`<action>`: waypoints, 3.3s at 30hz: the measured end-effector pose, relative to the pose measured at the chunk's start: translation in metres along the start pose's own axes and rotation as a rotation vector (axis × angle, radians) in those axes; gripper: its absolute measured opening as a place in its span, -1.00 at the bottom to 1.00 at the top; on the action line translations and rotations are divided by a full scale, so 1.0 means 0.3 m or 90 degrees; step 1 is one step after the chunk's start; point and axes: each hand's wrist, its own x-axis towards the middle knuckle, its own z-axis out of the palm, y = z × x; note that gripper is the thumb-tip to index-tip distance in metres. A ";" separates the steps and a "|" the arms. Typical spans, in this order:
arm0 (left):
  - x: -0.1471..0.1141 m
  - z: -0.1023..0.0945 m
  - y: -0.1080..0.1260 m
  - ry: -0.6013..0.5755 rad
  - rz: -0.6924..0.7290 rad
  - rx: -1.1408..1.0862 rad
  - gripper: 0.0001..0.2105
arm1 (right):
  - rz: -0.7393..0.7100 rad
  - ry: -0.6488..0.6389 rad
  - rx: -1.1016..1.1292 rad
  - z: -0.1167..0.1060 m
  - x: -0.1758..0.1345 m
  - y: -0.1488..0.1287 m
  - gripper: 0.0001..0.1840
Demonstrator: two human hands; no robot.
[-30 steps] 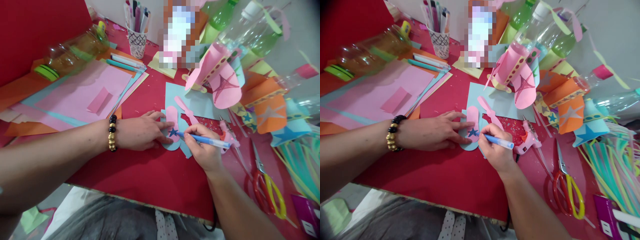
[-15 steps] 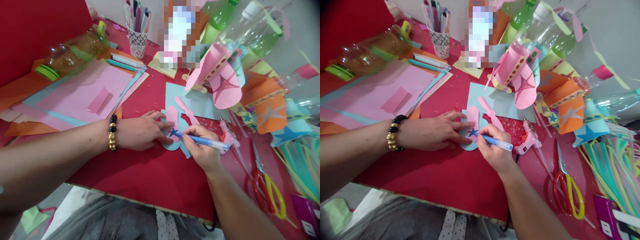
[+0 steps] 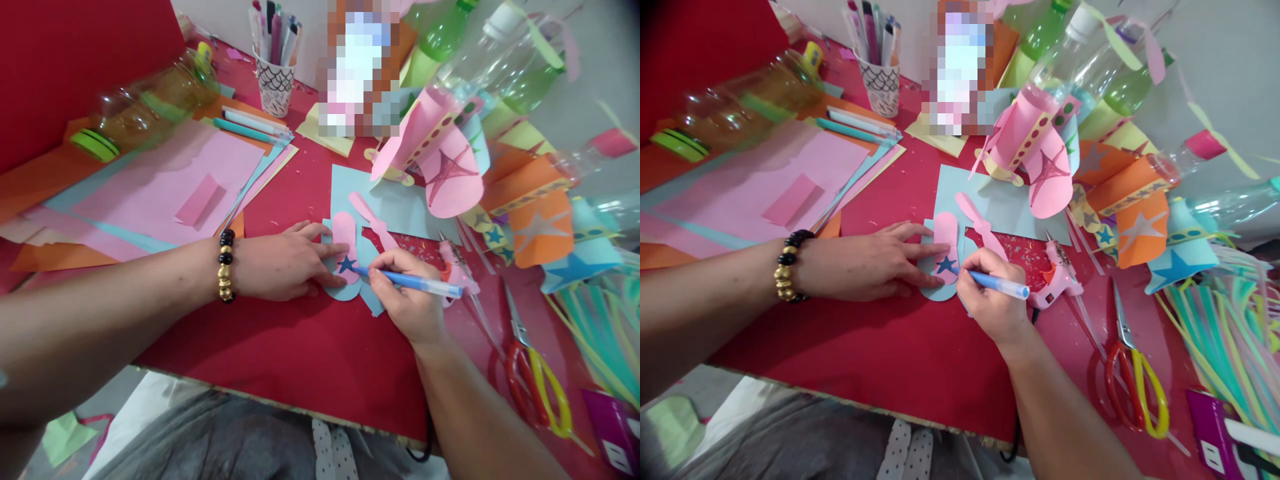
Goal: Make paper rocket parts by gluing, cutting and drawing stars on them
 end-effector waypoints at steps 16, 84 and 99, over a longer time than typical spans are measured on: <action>0.005 -0.002 0.003 -0.029 -0.016 0.020 -0.54 | -0.019 0.015 -0.033 -0.007 0.002 -0.001 -0.91; 0.007 -0.006 0.006 -0.034 -0.027 0.000 -0.57 | 0.013 0.100 0.104 -0.017 -0.011 0.016 -0.91; -0.004 -0.005 -0.005 0.007 0.000 -0.016 -0.58 | 0.054 0.199 0.316 -0.014 0.003 0.027 -0.86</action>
